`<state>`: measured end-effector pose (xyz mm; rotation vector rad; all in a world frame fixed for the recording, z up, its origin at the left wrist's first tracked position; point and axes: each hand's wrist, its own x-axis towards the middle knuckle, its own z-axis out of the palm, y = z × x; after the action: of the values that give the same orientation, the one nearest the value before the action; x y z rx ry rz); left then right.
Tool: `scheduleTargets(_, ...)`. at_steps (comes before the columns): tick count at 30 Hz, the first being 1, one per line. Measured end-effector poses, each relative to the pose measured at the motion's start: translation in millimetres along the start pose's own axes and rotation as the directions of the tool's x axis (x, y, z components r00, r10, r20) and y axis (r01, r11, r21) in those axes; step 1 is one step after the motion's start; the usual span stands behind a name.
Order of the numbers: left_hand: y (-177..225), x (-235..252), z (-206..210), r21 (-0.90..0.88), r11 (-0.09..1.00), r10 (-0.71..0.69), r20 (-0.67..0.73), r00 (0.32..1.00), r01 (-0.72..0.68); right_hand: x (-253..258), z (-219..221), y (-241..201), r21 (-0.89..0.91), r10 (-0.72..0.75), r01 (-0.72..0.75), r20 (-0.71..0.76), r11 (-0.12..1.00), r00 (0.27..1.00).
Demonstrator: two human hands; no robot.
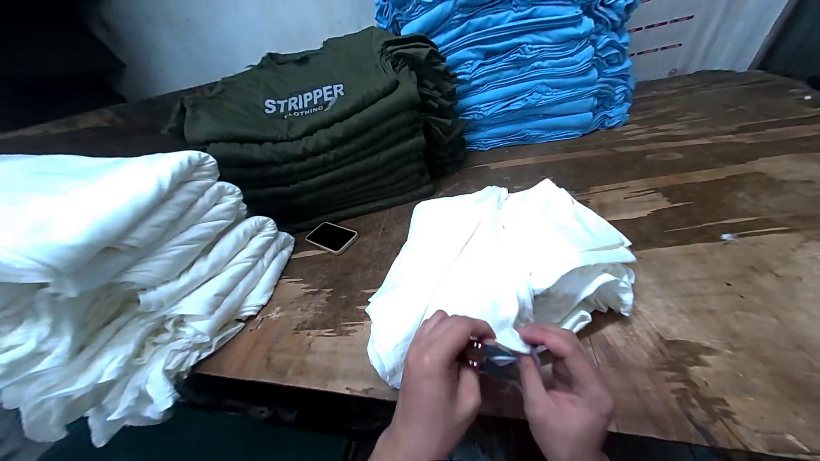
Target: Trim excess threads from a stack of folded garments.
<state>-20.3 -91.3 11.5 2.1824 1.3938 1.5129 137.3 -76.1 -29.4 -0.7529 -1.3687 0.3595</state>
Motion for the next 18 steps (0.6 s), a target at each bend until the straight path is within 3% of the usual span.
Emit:
scheduleTargets(2, -5, 9, 3, -0.039, 0.995, -0.097, -0.026, 0.995, 0.096, 14, 8, -1, 0.25, 0.211, -0.206, 0.007, 0.946, 0.978)
scheduleTargets(4, -11, 16, 6, -0.061, 0.982, -0.182, -0.053, 0.982, 0.179, 20, 9, 3, 0.387, 0.303, -0.315, 0.094, 0.867, 0.949)
scheduleTargets(6, -11, 20, 7, -0.087, 0.97, -0.231, -0.053, 0.971, 0.226, 18, 3, 5, 0.306, 0.184, -0.235, 0.186, 0.923, 0.965)
scheduleTargets(9, -7, 13, 5, -0.117, 0.966, -0.236, -0.029, 0.971, 0.231, 1, -11, 4, -0.06, -0.04, 0.044, 0.064, 0.997, 0.997)
scheduleTargets(13, -3, -8, 4, 0.016, 0.998, 0.062, -0.096, 0.993, -0.06, -12, -38, 1, -0.16, -0.1, 0.102, 0.021, 0.982, 0.995)
scheduleTargets(15, -1, -16, 12, 0.204, 0.952, 0.266, -0.169, 0.949, -0.23, -17, -41, -4, -0.143, -0.087, 0.092, 0.04, 0.985, 0.995)
scheduleTargets(18, -2, -18, 23, 0.414, 0.829, 0.475, -0.165, 0.864, -0.376, -21, -34, -9, -0.087, -0.068, 0.071, 0.041, 0.994, 0.997)
